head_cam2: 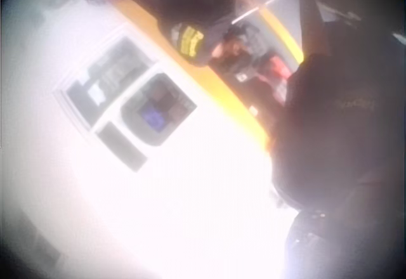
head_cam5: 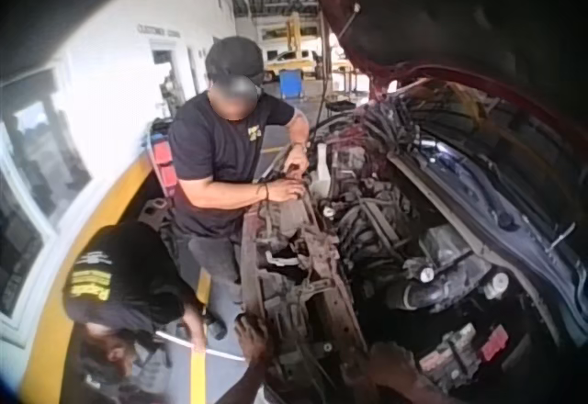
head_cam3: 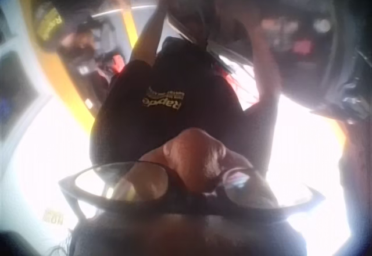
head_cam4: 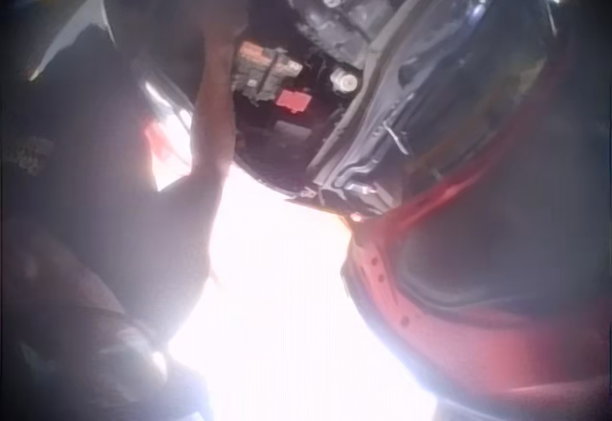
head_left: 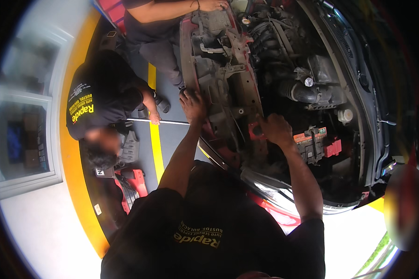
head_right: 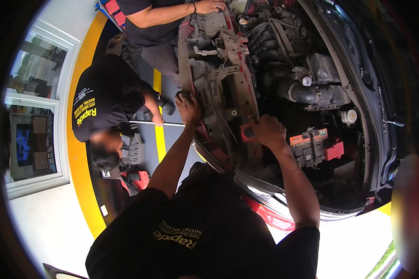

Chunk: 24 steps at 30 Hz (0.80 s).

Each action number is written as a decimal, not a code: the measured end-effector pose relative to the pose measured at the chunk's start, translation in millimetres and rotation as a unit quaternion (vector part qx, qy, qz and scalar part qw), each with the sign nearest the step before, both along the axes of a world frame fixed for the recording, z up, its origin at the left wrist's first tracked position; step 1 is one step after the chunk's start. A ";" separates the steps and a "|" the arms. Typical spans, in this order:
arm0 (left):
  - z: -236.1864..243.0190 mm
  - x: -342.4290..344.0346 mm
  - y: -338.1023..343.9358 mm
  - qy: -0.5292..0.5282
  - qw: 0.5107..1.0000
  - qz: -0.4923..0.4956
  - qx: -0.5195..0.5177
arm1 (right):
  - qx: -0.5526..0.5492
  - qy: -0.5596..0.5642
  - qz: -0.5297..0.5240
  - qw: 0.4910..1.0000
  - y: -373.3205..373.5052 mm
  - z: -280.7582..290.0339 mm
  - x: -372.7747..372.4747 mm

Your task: The person works under the hood of a red car with another technician, using a power drill and wrench to remove and reposition engine components. They handle hoses and brackets, align parts, and fasten bolts while coordinating with the coworker.

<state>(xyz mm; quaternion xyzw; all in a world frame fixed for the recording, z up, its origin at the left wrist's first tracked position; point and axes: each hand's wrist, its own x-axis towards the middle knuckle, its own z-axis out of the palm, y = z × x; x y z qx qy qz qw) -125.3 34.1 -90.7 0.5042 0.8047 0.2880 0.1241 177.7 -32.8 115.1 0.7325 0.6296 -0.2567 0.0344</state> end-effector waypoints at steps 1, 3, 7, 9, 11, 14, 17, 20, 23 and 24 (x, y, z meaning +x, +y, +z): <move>-3.4 -1.3 0.3 0.009 1.000 -0.004 0.006 | -0.002 0.002 -0.008 1.000 1.0 -0.7 0.1; -12.3 -3.4 0.8 0.031 0.999 -0.015 0.011 | -0.010 0.006 -0.015 1.000 2.8 -1.9 -0.6; -30.0 -6.6 2.3 0.132 0.987 -0.040 0.078 | -0.028 0.017 -0.022 0.999 5.7 0.2 -3.0; -34.1 -6.7 1.6 0.087 0.994 -0.019 0.068 | -0.029 0.020 -0.026 0.999 6.4 2.0 -3.0; -33.4 -6.9 0.0 0.172 0.979 -0.050 0.093 | -0.025 0.025 -0.025 0.999 7.1 1.6 -1.6; -24.8 -5.3 -3.6 0.094 0.993 -0.056 0.054 | -0.021 0.023 -0.024 0.999 8.7 -5.2 2.9; -12.0 -3.8 -0.6 0.041 0.998 -0.029 0.044 | -0.009 0.017 -0.018 1.000 11.8 -17.1 8.5; -2.3 -1.8 2.1 0.009 0.999 -0.005 0.035 | 0.003 0.018 0.005 1.000 14.3 -26.7 12.5; 4.4 -1.3 3.0 -0.032 0.999 0.006 0.015 | 0.010 0.020 0.003 1.000 14.6 -28.2 13.6; 6.3 -1.1 2.9 -0.043 0.999 0.008 0.014 | 0.001 0.023 -0.003 1.000 14.4 -27.2 13.3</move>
